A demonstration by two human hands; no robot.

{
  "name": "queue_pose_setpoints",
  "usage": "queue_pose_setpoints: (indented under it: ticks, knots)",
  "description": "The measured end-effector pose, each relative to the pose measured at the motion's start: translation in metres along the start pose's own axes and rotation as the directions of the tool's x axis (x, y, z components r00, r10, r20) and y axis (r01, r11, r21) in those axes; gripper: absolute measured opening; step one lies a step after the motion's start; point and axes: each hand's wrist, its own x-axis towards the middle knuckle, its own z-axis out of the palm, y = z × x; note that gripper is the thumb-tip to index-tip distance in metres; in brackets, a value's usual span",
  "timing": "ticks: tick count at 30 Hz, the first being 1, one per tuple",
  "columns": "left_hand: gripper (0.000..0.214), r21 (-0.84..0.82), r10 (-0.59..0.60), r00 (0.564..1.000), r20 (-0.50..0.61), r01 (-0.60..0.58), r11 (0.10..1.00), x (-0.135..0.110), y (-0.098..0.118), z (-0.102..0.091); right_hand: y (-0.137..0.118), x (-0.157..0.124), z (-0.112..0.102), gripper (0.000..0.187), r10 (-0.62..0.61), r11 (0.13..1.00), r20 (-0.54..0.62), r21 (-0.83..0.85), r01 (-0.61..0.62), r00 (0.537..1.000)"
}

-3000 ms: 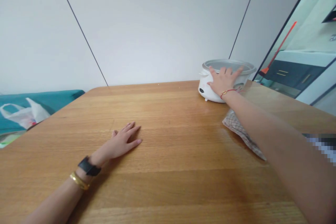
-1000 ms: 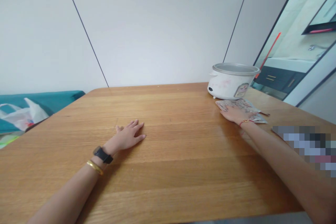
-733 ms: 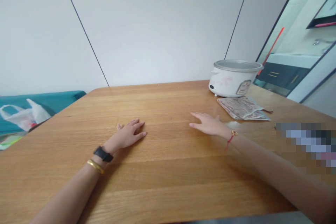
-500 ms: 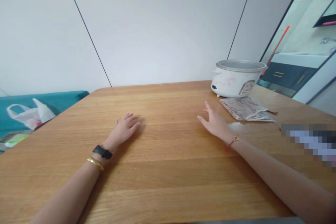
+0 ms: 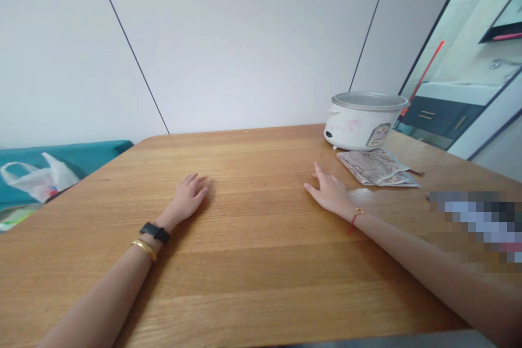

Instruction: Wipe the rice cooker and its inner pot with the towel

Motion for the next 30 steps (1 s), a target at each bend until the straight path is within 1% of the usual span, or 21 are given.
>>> queue_pose_setpoints:
  ticks: [3,5,8,11,13,16,18,21,25,30]
  knots:
    - [0.067,0.025,-0.015,1.0,-0.007,0.016,1.0,0.007,-0.008,0.002,0.001,-0.002,0.002,0.067,-0.047,0.998,0.014,-0.05,0.048,0.999]
    - [0.069,0.024,-0.008,0.999,0.033,0.008,1.0,0.008,-0.008,0.002,0.003,-0.005,0.002,0.063,-0.088,0.992,0.03,-0.083,0.09,0.996]
    - [0.075,0.005,-0.006,0.997,0.076,0.006,1.0,0.005,-0.005,0.001,0.007,-0.009,0.004,0.073,-0.12,0.989,0.031,-0.088,0.122,0.992]
    - [0.082,-0.006,-0.028,0.997,0.069,0.029,1.0,0.0,-0.001,0.0,0.009,-0.01,0.004,0.084,-0.104,0.994,0.012,-0.015,0.104,0.994]
    - [0.082,-0.003,-0.026,0.997,0.069,0.027,1.0,-0.002,0.001,-0.001,0.012,-0.009,0.003,0.086,-0.108,0.994,0.014,0.015,0.108,0.994]
    - [0.078,0.03,-0.028,0.996,0.085,0.025,0.999,-0.003,0.005,-0.002,0.018,-0.007,0.0,0.083,-0.143,0.99,0.038,0.007,0.142,0.989]
    - [0.076,0.051,-0.037,0.994,0.099,0.032,0.998,-0.004,0.006,-0.003,0.024,-0.005,-0.001,0.078,-0.179,0.984,0.065,-0.003,0.18,0.982]
    - [0.081,0.011,-0.042,0.995,0.087,0.041,0.999,-0.005,0.008,-0.004,0.031,-0.004,0.001,0.068,-0.21,0.976,0.087,-0.037,0.213,0.974]
    - [0.09,-0.052,-0.049,0.997,0.058,0.052,0.997,-0.006,0.007,-0.003,0.033,-0.003,0.007,0.067,-0.212,0.973,0.08,-0.072,0.218,0.974]
    - [0.083,-0.022,-0.023,0.997,0.067,0.024,0.999,-0.007,0.007,-0.003,0.038,0.001,0.007,0.069,-0.227,0.969,0.019,-0.09,0.228,0.974]
